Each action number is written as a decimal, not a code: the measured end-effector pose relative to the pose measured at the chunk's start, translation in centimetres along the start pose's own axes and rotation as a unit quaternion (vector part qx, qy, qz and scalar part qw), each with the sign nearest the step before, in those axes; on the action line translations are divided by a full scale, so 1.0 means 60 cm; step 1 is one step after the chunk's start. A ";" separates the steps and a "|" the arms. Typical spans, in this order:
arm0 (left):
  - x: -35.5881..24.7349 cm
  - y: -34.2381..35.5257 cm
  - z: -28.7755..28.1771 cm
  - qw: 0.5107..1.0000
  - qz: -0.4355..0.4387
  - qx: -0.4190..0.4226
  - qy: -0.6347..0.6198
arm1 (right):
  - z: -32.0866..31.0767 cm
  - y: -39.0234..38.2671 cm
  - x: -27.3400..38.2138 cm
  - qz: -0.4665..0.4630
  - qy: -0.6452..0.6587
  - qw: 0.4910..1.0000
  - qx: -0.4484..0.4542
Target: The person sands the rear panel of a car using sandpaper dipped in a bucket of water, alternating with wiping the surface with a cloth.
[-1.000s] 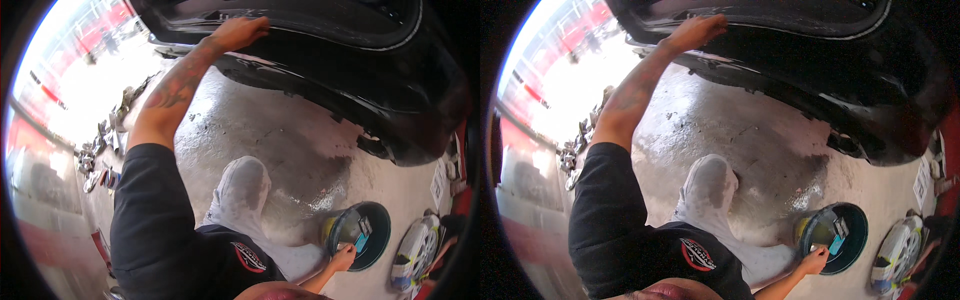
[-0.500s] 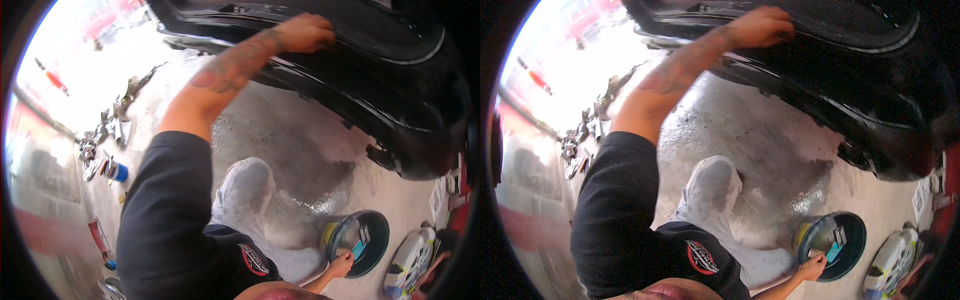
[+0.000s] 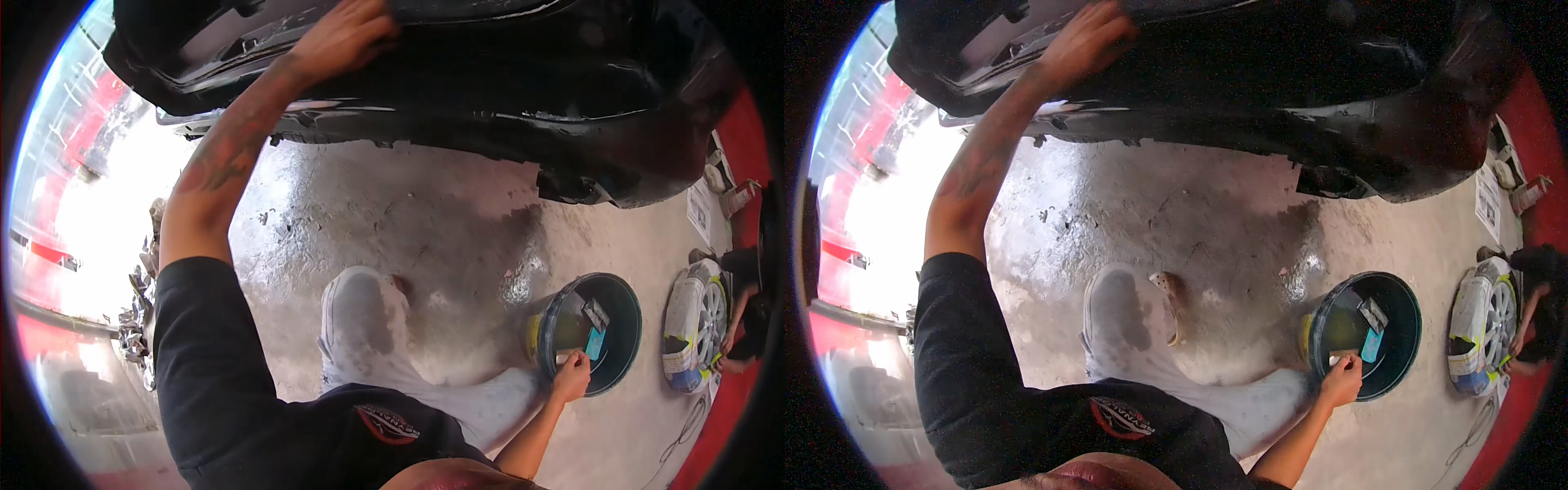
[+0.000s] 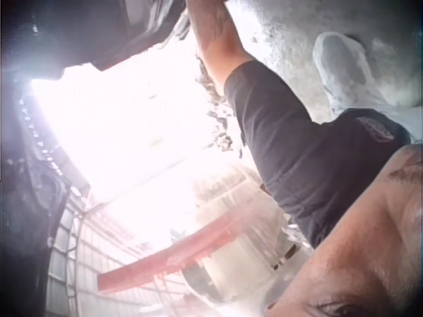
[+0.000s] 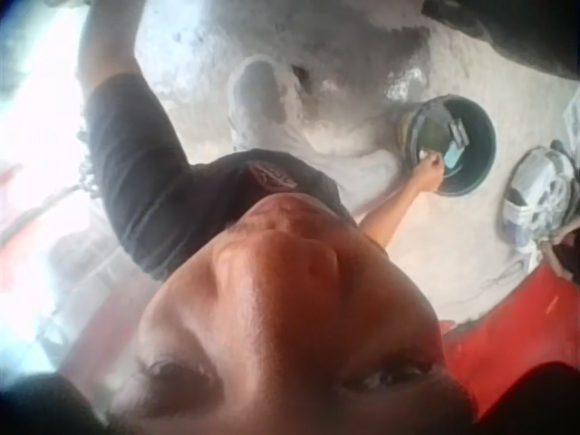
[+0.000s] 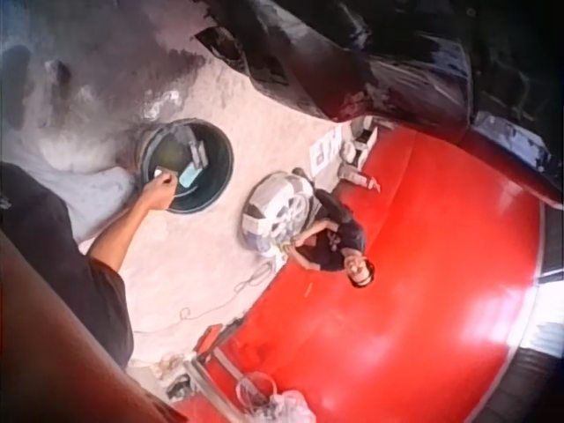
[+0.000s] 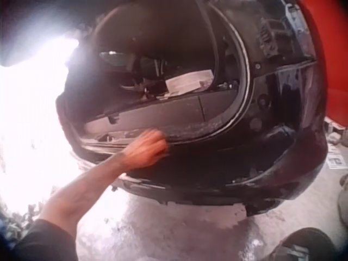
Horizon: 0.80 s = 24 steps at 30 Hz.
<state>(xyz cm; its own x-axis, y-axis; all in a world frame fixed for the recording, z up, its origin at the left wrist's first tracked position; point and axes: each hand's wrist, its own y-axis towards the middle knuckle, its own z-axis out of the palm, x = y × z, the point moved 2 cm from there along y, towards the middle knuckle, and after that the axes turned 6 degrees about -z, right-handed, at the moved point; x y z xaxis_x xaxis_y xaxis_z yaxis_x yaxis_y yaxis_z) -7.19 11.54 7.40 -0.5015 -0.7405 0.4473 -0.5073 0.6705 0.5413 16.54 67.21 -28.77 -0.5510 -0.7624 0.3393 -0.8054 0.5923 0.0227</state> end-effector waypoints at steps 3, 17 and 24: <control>-0.062 0.094 0.021 0.998 0.028 -0.010 -0.048 | -0.001 -0.001 -0.009 -0.021 -0.003 0.999 -0.044; 0.073 -0.124 -0.046 0.991 -0.109 -0.010 0.082 | 0.002 0.004 -0.010 0.001 -0.018 0.999 -0.032; 0.051 -0.056 -0.012 0.997 -0.007 -0.026 0.073 | 0.011 0.003 -0.024 -0.026 0.014 0.998 -0.049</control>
<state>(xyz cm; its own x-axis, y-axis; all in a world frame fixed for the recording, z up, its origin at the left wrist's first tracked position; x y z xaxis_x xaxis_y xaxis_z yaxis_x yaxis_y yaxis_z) -6.51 6.97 7.47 -0.3861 -0.7508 0.5360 -0.4752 0.6599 0.5820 17.05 68.25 -29.87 -0.5010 -0.7867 0.3606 -0.8076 0.5748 0.1321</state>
